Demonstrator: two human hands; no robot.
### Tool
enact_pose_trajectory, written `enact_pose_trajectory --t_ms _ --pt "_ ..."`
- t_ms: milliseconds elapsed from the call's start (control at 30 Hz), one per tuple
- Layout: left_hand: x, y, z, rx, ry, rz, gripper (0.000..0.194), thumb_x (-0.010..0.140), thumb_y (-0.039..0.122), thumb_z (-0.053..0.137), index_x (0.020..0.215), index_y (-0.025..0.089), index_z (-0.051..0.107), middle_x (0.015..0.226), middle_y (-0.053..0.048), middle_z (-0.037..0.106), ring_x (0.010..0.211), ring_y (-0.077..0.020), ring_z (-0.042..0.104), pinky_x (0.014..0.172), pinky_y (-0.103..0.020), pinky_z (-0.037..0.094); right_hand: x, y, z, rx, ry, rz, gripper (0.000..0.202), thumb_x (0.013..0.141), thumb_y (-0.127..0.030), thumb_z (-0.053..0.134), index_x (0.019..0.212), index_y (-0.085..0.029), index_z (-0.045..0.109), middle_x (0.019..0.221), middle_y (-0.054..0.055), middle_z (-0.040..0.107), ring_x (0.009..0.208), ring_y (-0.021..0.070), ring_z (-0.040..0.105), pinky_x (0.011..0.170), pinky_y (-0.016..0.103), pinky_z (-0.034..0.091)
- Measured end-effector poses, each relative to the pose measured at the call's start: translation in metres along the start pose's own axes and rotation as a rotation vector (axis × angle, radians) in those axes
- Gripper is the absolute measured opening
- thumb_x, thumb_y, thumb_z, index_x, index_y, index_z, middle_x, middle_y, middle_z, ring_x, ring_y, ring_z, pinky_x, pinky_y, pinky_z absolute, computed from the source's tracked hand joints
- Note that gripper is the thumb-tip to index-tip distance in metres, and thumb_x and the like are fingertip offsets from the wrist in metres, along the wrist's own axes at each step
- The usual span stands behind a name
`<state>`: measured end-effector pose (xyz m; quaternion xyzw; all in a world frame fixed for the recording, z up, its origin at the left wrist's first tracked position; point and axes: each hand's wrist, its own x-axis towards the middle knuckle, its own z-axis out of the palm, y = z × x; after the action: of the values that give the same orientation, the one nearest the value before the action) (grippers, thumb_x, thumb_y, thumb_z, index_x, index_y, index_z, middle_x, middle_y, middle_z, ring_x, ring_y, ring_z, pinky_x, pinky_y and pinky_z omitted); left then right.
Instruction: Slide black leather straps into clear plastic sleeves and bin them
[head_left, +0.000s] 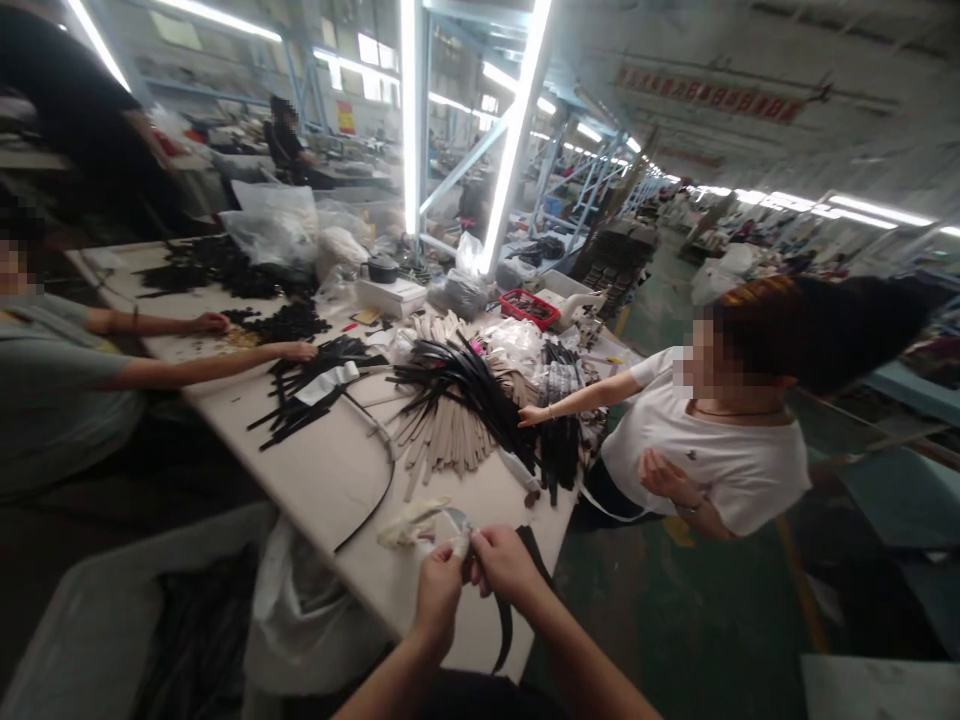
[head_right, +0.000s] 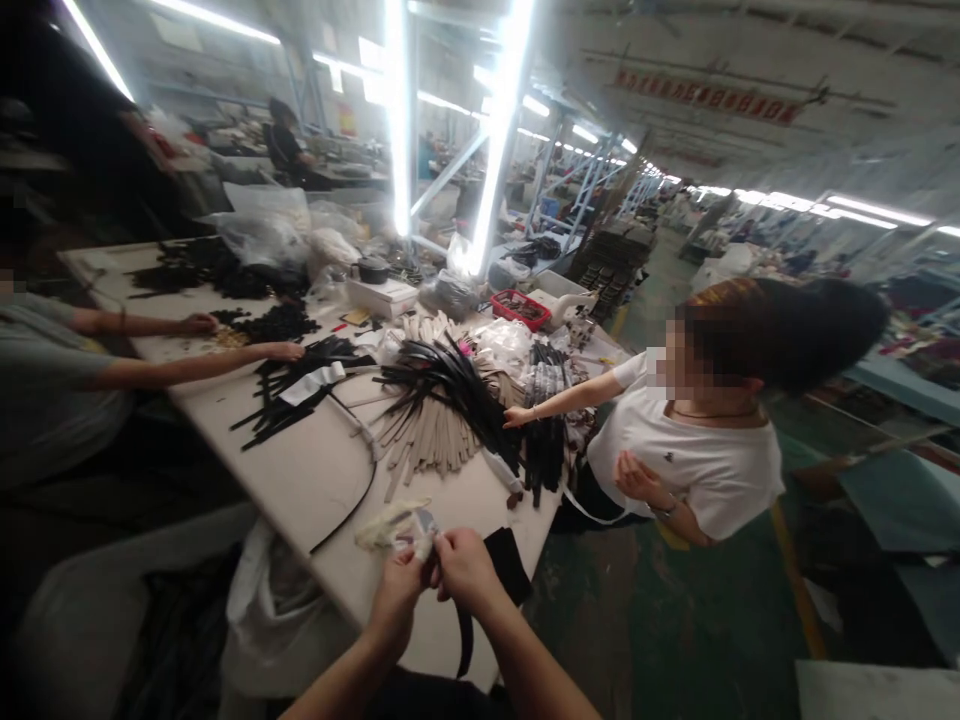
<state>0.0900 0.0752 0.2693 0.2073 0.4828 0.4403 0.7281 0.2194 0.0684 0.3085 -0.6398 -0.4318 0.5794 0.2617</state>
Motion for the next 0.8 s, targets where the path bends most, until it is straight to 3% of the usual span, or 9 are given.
enact_pose_trajectory --t_ms 100,200,267,333,467,533,667,800 --pt "0.003 -0.019 -0.008 -0.115 -0.009 -0.236 0.035 0.081 0.048 0.068 0.081 0.013 0.066 0.064 -0.007 0.068 0.053 -0.0197 0.065 0.054 -0.031 0.054 0.004 0.019 0.005 -0.006 -0.024 0.012 0.040 0.094 -0.040 0.043 0.067 -0.014 0.058 0.047 0.000 0.058 0.031 0.0080 0.047 0.033 0.016 0.029" --pt "0.021 -0.012 -0.012 -0.333 0.010 -0.427 0.032 0.092 0.044 0.052 0.092 0.014 0.062 0.085 -0.014 0.073 0.071 -0.0238 0.072 0.062 -0.035 0.057 0.000 0.039 0.007 0.022 -0.039 0.045 0.035 0.092 -0.043 0.047 0.075 -0.015 0.059 0.049 -0.001 0.060 0.030 0.0080 0.044 0.034 0.017 0.029" --pt "0.030 -0.007 -0.006 -0.414 0.063 -0.371 0.023 0.095 0.033 0.047 0.093 0.014 0.059 0.093 -0.017 0.074 0.075 -0.0235 0.073 0.066 -0.035 0.057 -0.002 0.047 0.010 0.012 -0.055 0.095 0.034 0.091 -0.043 0.048 0.079 -0.014 0.061 0.049 -0.001 0.060 0.030 0.0081 0.042 0.034 0.018 0.029" --pt "0.030 -0.009 0.005 -0.400 0.120 -0.229 0.015 0.093 0.027 0.048 0.091 0.015 0.057 0.093 -0.017 0.074 0.072 -0.0224 0.073 0.065 -0.034 0.056 -0.002 0.050 0.012 -0.024 -0.044 0.118 0.036 0.091 -0.043 0.047 0.079 -0.014 0.062 0.048 0.000 0.060 0.030 0.0077 0.040 0.035 0.018 0.028" --pt "0.007 -0.021 0.023 -0.228 0.123 0.017 0.025 0.086 0.040 0.059 0.089 0.016 0.059 0.085 -0.012 0.074 0.071 -0.0233 0.072 0.058 -0.030 0.052 -0.006 0.042 0.012 -0.065 0.038 0.048 0.040 0.092 -0.047 0.045 0.074 -0.014 0.061 0.046 0.001 0.059 0.032 0.0080 0.041 0.037 0.019 0.028" --pt "0.000 -0.016 0.027 -0.187 0.088 0.076 0.031 0.083 0.044 0.063 0.092 0.015 0.061 0.087 -0.012 0.075 0.075 -0.0237 0.073 0.062 -0.030 0.053 -0.015 0.038 0.011 -0.005 0.038 0.010 0.044 0.092 -0.053 0.045 0.076 -0.015 0.060 0.047 0.001 0.059 0.033 0.0086 0.042 0.037 0.020 0.028" --pt "0.005 0.004 0.029 -0.258 0.088 0.041 0.029 0.082 0.039 0.062 0.099 0.015 0.060 0.093 -0.014 0.075 0.077 -0.0241 0.073 0.071 -0.037 0.056 -0.035 0.038 0.011 0.146 -0.038 -0.016 0.052 0.090 -0.064 0.045 0.088 -0.014 0.060 0.054 0.001 0.062 0.034 0.0096 0.046 0.036 0.019 0.029" --pt "0.000 -0.010 0.033 -0.178 0.066 -0.020 0.025 0.080 0.038 0.063 0.093 0.017 0.059 0.083 -0.011 0.073 0.067 -0.0222 0.071 0.063 -0.034 0.055 -0.037 0.038 0.011 0.117 0.028 -0.062 0.054 0.089 -0.066 0.046 0.076 -0.015 0.059 0.048 0.000 0.059 0.034 0.0090 0.046 0.036 0.019 0.029"
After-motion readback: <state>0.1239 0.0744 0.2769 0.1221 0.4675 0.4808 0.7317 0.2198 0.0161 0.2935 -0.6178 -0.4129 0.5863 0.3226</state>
